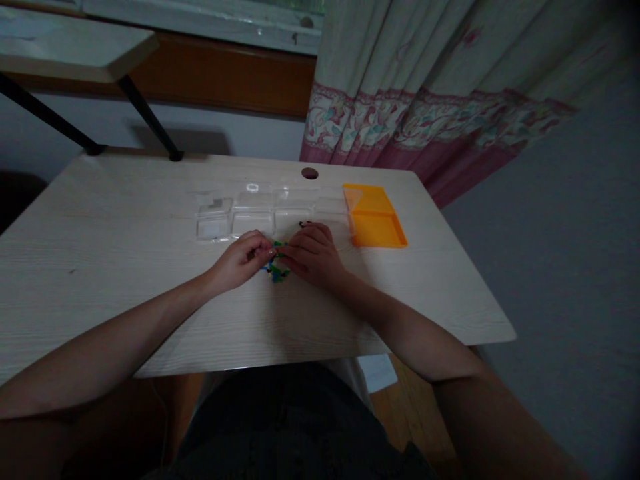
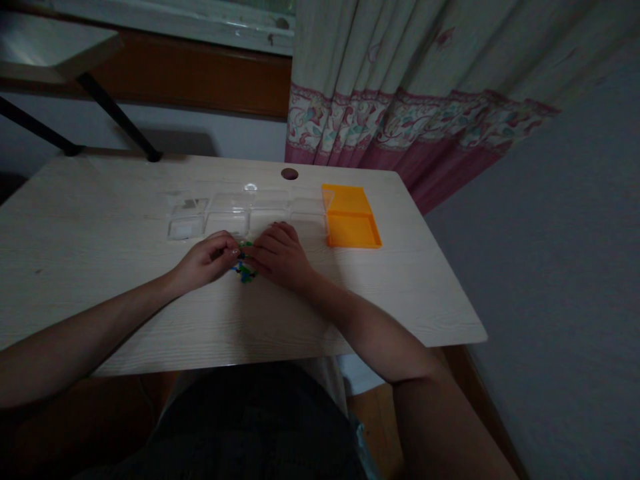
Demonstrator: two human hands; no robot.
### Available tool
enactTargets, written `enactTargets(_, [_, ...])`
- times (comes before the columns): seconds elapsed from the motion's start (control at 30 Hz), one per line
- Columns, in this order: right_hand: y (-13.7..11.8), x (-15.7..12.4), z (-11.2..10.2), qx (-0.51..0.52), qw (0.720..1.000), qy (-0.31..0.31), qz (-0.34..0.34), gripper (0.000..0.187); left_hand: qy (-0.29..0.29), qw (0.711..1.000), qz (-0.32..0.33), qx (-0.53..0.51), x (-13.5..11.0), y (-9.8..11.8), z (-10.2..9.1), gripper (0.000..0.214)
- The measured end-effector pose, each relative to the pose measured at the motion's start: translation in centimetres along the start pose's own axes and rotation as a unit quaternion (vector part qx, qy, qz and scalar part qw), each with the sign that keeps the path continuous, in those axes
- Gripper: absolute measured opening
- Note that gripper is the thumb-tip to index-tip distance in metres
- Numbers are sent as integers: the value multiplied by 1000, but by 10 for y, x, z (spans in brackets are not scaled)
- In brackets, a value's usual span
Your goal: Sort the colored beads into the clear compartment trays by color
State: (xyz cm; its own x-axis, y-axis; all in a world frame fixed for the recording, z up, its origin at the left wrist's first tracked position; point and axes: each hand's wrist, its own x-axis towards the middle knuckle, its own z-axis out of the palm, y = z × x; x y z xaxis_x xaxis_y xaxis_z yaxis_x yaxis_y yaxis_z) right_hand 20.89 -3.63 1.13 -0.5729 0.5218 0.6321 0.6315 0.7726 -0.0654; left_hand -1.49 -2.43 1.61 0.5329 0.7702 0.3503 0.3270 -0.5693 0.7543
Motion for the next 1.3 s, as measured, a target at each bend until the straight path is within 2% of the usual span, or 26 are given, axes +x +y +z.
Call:
enactTargets(0.17, [-1,0,1,8,1000,23,-18,17,-12,1000,0,-4,0,-1,0,26])
enactTargets(0.63, [-3,-2,2,22,999,25,-20,13,-20,1000,-11,3,2,0,0,27])
enactTargets(1.0, [-3,-3,0,2,999,-36,4,19,-16,1000,-8,9,1,0,-1,29])
enactTargets(1.17, [7,-2,-2,-3,1000,5,15,18,6,1000,-28,7,1,1,-1,28])
enactTargets(1.3, [22,-1,-6,-17,995,46,87,18,13,999,-33,6,0,0,-2,27])
